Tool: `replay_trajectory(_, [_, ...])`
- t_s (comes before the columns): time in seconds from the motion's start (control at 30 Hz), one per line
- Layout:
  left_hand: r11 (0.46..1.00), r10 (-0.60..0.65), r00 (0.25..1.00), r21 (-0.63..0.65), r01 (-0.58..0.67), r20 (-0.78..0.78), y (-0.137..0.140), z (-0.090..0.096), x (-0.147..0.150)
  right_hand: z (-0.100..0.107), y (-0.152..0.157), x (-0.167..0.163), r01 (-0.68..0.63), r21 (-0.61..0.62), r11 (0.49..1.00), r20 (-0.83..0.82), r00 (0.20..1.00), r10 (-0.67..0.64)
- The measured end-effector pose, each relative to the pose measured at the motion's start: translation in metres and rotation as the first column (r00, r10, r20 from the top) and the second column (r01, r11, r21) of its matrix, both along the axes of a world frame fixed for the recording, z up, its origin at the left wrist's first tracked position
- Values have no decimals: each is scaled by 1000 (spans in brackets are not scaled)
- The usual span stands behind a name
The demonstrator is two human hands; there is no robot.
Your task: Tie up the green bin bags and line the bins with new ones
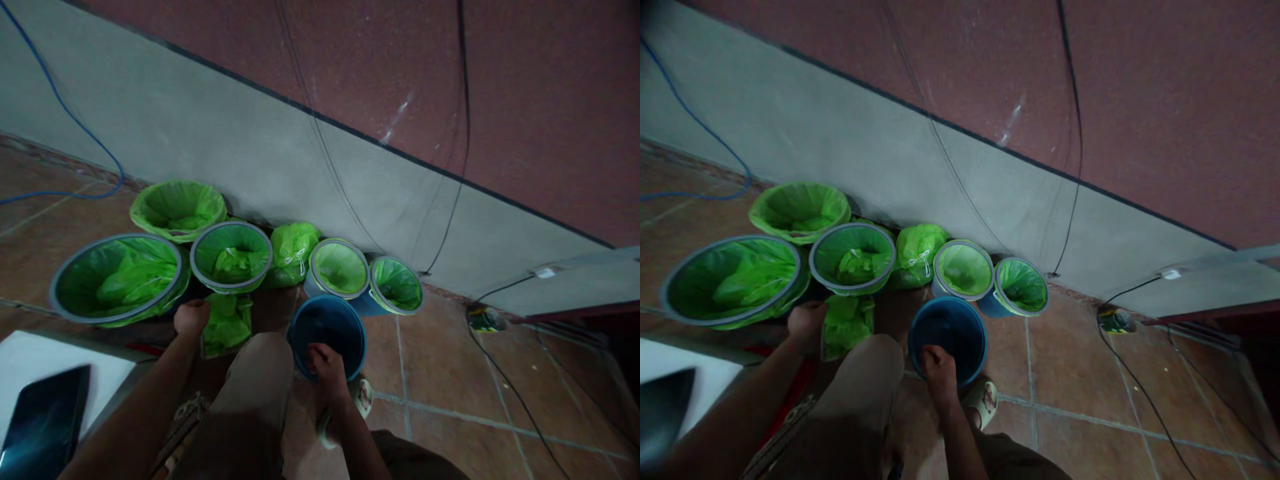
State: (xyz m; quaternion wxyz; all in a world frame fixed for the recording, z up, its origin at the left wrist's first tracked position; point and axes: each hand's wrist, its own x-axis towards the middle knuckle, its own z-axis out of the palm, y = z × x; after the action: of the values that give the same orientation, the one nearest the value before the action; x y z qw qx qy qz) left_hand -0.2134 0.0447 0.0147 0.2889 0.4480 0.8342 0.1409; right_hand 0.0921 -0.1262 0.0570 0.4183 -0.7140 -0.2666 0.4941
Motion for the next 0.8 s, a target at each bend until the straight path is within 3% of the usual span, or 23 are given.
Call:
replay_trajectory(0.07, [984,73,994,157,-85,78,-7,11,-6,9,4,2,22,16,1000,-22,1000,-22])
replay_trajectory(0.17, [875,123,946,417,-246,300,-15,28,-11,25,13,1,42,75,996,-59,998,-38])
replay_trajectory(0.3, [850,117,835,380,-364,537,-11,53,-13,43,24,-8,66,149,987,-100,994,-51])
replay_trajectory(0.47, [818,77,803,423,-390,591,0,93,-17,46,16,-18,38,168,985,-94,995,-22])
replay_trajectory(0.53, [782,29,768,465,-416,639,2,110,-18,44,9,-17,25,168,985,-88,996,-11])
replay_trajectory(0.57, [769,-24,750,492,-409,661,2,117,-17,44,7,-16,18,167,986,-81,997,-5])
replay_trajectory(0.67, [820,-204,685,504,-272,700,-1,137,-4,52,13,-18,-42,191,981,-18,999,46])
replay_trajectory(0.8, [838,-356,626,533,-113,694,-15,151,32,81,58,-45,-273,315,909,218,953,210])
